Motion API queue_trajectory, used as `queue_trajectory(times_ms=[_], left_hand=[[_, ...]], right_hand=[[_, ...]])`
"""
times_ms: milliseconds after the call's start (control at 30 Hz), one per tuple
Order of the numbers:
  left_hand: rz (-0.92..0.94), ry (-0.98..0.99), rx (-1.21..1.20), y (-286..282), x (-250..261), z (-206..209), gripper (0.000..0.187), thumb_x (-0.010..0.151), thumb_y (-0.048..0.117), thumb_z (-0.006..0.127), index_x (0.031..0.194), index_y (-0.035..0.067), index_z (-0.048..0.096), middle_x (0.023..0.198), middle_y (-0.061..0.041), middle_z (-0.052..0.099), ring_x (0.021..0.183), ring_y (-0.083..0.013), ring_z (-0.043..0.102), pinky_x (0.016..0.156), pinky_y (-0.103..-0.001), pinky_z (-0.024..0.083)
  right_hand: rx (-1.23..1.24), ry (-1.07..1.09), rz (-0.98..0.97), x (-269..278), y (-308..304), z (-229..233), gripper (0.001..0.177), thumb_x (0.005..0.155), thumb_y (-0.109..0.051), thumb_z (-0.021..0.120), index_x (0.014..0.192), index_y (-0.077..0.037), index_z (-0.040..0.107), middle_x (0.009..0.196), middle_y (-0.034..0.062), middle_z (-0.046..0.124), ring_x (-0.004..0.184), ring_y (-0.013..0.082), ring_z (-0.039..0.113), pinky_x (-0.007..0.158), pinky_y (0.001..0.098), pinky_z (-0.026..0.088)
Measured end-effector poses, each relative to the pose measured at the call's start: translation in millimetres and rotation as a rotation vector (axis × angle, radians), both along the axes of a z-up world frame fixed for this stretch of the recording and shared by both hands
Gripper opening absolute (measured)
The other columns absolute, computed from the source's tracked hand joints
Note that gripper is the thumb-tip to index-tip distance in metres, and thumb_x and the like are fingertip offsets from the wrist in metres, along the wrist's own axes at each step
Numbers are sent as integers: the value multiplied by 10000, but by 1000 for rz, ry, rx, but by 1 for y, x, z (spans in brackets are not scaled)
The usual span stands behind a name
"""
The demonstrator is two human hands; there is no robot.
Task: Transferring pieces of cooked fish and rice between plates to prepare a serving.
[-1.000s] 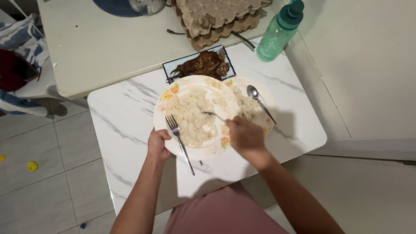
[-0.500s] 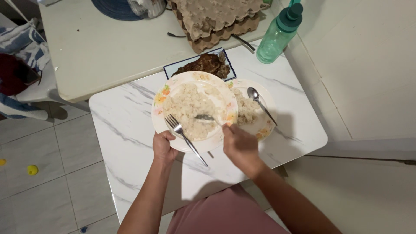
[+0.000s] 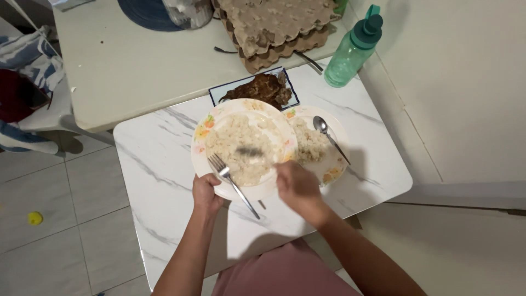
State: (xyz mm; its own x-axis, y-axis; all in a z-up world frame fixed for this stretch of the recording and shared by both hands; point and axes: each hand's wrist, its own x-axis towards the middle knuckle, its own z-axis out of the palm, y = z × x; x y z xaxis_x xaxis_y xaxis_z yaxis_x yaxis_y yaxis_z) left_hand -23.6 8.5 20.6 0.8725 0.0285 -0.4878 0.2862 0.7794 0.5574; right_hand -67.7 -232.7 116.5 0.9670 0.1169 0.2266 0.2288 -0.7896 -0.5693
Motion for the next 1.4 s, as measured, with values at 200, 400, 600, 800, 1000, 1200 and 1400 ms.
queue_trajectory(times_ms=[200, 400, 600, 800, 1000, 1200, 1400], left_hand=[[-26, -3, -7, 21, -8, -52, 779, 593, -111, 398, 1364, -55, 495, 1133, -158, 625, 1004, -337, 662, 894, -438, 606], [5, -24, -58, 26, -12, -15, 770, 579, -103, 398, 1340, -51, 501, 1143, -159, 640, 1024, -345, 682, 913, -443, 615], [25, -20, -82, 43, -17, -35, 749, 582, -105, 396, 1321, -53, 503, 1102, -145, 641, 983, -341, 680, 884, -454, 614], [29, 21, -42, 54, -21, -41, 743, 594, -110, 403, 1327, -64, 516, 1103, -153, 646, 978, -330, 674, 888, -446, 605], [71, 11, -78, 68, -24, -57, 738, 595, -104, 410, 1325, -67, 513, 1146, -167, 635, 1032, -354, 659, 962, -480, 579], [88, 230, -229, 70, -30, -16, 742, 548, -47, 407, 1277, 7, 534, 1125, -148, 642, 1060, -380, 664, 1034, -566, 517], [59, 188, -331, 88, -44, -96, 648, 601, -55, 441, 1237, -30, 560, 1124, -137, 648, 1088, -346, 647, 1088, -490, 506]], right_hand=[[116, -156, -205, 25, -13, -32, 184, 937, -6, 590, 1105, -7, 666, 998, 215, 709, 942, 396, 677, 790, 460, 546], [-30, -211, -95, 27, 5, -76, 342, 820, -4, 609, 1160, 6, 638, 1059, 227, 678, 957, 421, 662, 858, 502, 530], [0, -30, -150, 43, 18, -53, 188, 956, -45, 574, 1142, -18, 589, 1035, 193, 671, 885, 380, 682, 771, 468, 549], [-40, -16, -22, 47, 42, -67, 234, 898, -20, 580, 1131, -11, 567, 1013, 226, 650, 843, 423, 655, 751, 502, 539], [-86, 101, -63, 45, 56, -59, 248, 877, -77, 658, 1072, 23, 542, 992, 260, 614, 821, 463, 626, 702, 531, 512], [196, -84, -80, 18, 80, -87, 177, 875, 57, 545, 1023, -28, 593, 881, 228, 641, 803, 435, 648, 717, 506, 538], [121, 250, -167, 31, 97, -114, 92, 885, 12, 581, 977, 7, 587, 791, 258, 652, 790, 457, 661, 697, 523, 518]])
